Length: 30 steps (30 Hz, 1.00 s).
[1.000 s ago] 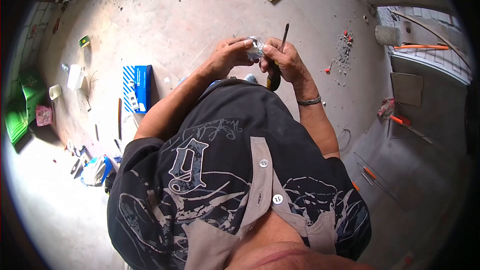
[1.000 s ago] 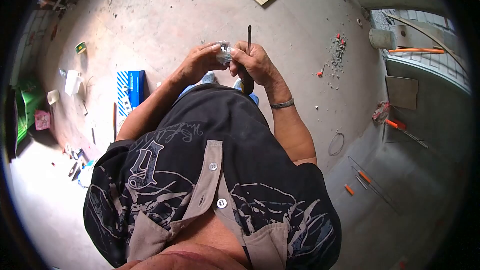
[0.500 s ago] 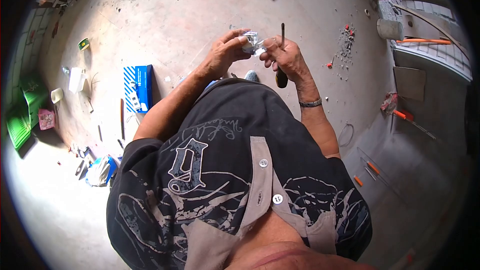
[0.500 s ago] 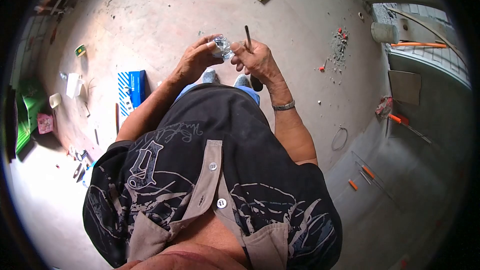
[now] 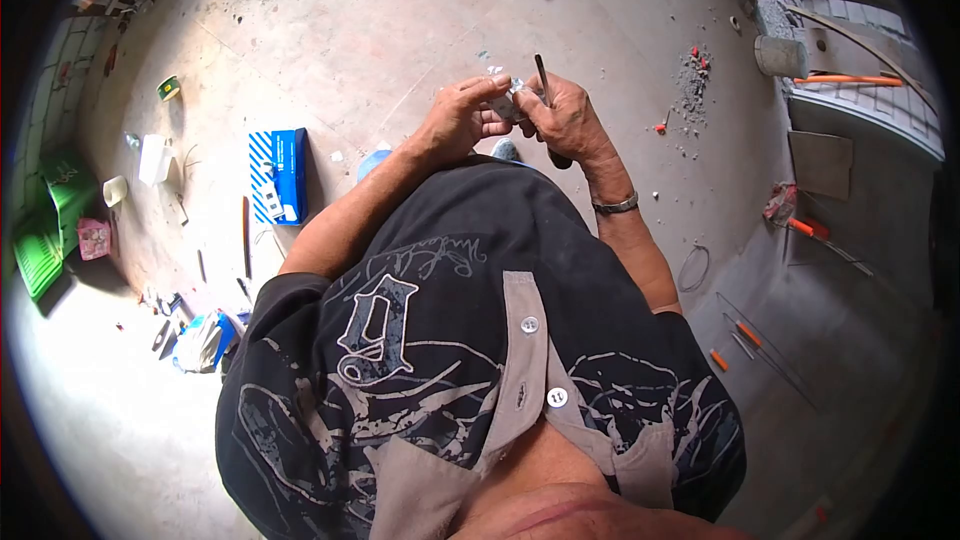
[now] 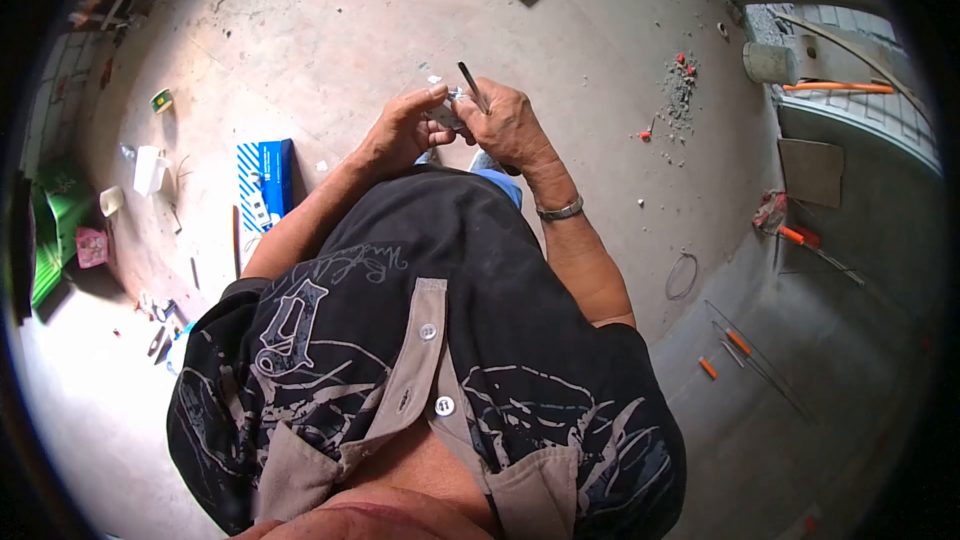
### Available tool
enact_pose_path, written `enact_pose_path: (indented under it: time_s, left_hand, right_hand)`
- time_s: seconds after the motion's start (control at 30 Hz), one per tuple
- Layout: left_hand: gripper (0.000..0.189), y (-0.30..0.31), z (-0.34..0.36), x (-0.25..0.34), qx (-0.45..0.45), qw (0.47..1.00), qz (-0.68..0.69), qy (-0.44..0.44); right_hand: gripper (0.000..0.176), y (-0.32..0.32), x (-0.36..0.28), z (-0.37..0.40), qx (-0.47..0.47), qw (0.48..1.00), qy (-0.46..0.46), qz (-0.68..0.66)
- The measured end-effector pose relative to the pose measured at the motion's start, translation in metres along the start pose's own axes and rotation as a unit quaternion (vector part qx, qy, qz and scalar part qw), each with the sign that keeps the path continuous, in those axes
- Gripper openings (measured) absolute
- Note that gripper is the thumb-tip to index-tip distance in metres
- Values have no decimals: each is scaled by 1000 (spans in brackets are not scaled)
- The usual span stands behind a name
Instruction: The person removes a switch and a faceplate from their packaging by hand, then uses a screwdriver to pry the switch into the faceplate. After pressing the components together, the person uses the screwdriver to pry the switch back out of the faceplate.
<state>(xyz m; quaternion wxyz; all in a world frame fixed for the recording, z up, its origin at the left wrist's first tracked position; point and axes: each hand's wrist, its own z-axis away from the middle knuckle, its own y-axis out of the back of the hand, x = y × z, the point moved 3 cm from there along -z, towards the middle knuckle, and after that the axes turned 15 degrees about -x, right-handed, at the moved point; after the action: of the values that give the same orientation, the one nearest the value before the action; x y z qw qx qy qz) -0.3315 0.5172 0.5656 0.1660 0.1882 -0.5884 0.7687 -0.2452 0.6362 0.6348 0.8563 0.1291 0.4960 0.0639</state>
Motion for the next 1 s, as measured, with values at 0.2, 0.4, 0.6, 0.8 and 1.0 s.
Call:
enact_pose_path:
  time_s: [0.2, 0.4, 0.6, 0.8, 1.0]
  left_hand:
    - [33, -5, 9, 4, -30, 997, 68, 26]
    - [38, 0, 9, -2, -139, 981, 130, 37]
    - [42, 6, 5, 3, -34, 998, 21, -43]
    - [47, 2, 1, 0, -15, 994, -65, -87]
    - [51, 3, 2, 12, 61, 947, -282, -140]
  right_hand:
    - [22, -4, 4, 5, -62, 989, 28, -129]
    - [22, -9, 14, 10, -45, 975, 38, -215]
    - [22, -9, 5, 13, 55, 993, -27, -103]
    - [17, -13, 11, 9, 105, 993, 1, -54]
    - [17, -12, 21, 1, 128, 991, -18, 19]
